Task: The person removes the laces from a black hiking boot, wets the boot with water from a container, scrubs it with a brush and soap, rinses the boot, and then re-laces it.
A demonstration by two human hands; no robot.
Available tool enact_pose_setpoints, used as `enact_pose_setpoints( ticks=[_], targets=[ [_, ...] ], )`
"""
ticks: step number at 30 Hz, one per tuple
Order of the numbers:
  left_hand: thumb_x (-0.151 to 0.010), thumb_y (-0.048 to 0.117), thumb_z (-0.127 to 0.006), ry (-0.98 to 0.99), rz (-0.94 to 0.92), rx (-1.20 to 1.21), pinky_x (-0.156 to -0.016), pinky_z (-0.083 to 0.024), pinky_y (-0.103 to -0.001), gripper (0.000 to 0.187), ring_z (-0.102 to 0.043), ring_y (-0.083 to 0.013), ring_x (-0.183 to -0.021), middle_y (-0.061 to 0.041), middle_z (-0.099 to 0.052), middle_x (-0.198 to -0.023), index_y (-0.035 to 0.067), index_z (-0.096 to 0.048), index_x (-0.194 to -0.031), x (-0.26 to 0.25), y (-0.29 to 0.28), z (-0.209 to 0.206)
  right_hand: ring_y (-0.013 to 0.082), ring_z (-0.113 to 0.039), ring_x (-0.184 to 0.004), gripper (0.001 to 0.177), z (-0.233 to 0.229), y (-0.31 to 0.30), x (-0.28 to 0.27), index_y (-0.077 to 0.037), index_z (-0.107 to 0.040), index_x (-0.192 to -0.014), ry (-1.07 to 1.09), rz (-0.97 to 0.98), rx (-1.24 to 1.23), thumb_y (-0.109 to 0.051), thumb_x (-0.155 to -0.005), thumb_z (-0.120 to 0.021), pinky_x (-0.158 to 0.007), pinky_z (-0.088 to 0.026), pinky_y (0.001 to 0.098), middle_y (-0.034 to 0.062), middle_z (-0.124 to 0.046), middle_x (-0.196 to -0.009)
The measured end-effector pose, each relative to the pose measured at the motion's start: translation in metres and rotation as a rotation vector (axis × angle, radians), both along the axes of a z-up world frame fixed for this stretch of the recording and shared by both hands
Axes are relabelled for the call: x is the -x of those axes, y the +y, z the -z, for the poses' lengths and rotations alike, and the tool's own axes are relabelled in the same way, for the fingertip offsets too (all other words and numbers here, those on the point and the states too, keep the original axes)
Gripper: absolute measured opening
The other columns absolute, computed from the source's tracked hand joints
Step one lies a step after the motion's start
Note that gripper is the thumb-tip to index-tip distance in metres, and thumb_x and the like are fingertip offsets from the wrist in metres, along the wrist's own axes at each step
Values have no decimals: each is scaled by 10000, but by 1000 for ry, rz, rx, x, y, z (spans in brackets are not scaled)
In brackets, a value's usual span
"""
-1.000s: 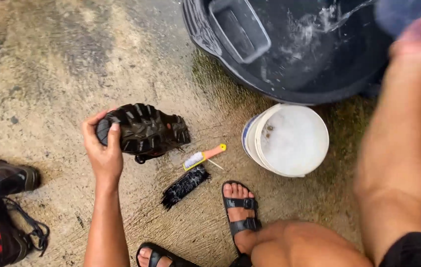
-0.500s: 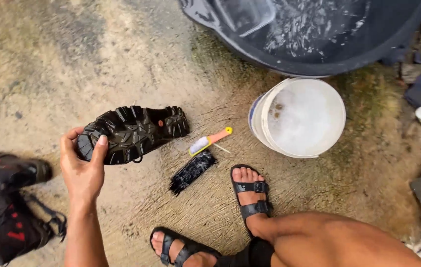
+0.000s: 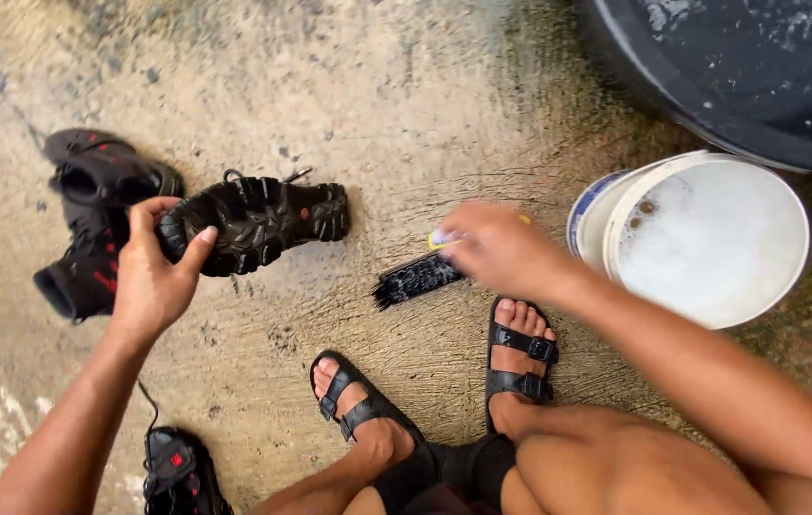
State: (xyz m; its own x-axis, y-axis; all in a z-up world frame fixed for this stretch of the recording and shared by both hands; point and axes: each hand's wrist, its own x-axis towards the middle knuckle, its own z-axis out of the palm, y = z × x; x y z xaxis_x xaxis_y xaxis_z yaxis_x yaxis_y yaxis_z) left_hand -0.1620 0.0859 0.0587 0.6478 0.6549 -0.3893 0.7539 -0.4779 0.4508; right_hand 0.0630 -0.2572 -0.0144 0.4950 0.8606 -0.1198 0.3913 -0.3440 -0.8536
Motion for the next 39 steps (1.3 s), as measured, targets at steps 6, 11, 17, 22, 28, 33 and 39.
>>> enact_pose_setpoints(
  ticks=[6, 11, 17, 22, 28, 33, 39],
  targets=[
    [-972, 325, -659, 31, -227, 97, -861, -496, -380, 486, -626, -245, -978, -139, -658, -1134, 87, -469, -1350, 30, -15, 8, 390, -174, -1502, 921, 105, 24, 112, -10, -96, -1605, -447, -795, 767, -144, -889, -660, -1194, -155, 644, 193, -243, -1623],
    [-991, 339, -679, -39, -168, -53, -855, -465, -434, 483, -625, -322, -1013, -191, -667, -1122, 52, -523, -1347, 36, 0, 26, 310, -636, -838, 441, 170, 2, 133, -63, -634, -1268, -926, -395, 211, -157, -839, -599, -767, -465, 509, 111, -692, -891],
    [-1049, 272, -713, -115, -3, -141, -855, -467, -433, 455, -623, -323, -985, -224, -666, -1107, -12, -547, -1363, 4, 39, 46, 254, -488, -1096, 676, -26, -21, 24, -118, -519, -1334, 346, -380, 215, -122, -693, -733, -904, -409, 314, 96, -466, -1130],
    [-1067, 199, -722, -179, 101, -173, -864, -460, -452, 414, -609, -367, -996, -256, -649, -1147, -50, -560, -1355, -24, 53, 57, 146, -672, -1123, 758, -124, -118, -90, -302, -499, -1399, 234, -333, 947, -335, -725, -844, -1007, -529, 321, -53, -635, -1253],
    [-1075, 201, -715, -325, 126, -122, -906, -465, -381, 321, -591, -249, -995, -152, -649, -1147, 24, -611, -1322, -61, 53, 54, 309, -711, -1156, 460, -19, -161, -100, -128, -547, -1292, -246, -290, 1603, -409, -929, -572, -908, -584, 423, 114, -676, -1285],
    [-1061, 193, -714, -355, 84, -105, -835, -458, -366, 259, -556, -215, -919, -102, -628, -1071, 63, -628, -1267, -69, 39, 49, 291, -596, -1012, 1016, 17, -157, -59, -9, -432, -1488, -785, -130, 1231, -662, -746, -667, -799, -542, 422, 153, -576, -1248],
    [-1099, 124, -691, -424, 130, -124, -888, -466, -373, 246, -587, -245, -968, -137, -637, -1142, 1, -615, -1298, -48, 30, 50, 603, -641, -910, 878, 91, -183, -82, 46, -296, -1396, -23, 144, 1173, -300, -772, -808, -779, -530, 608, 352, -439, -1297]
  ],
)
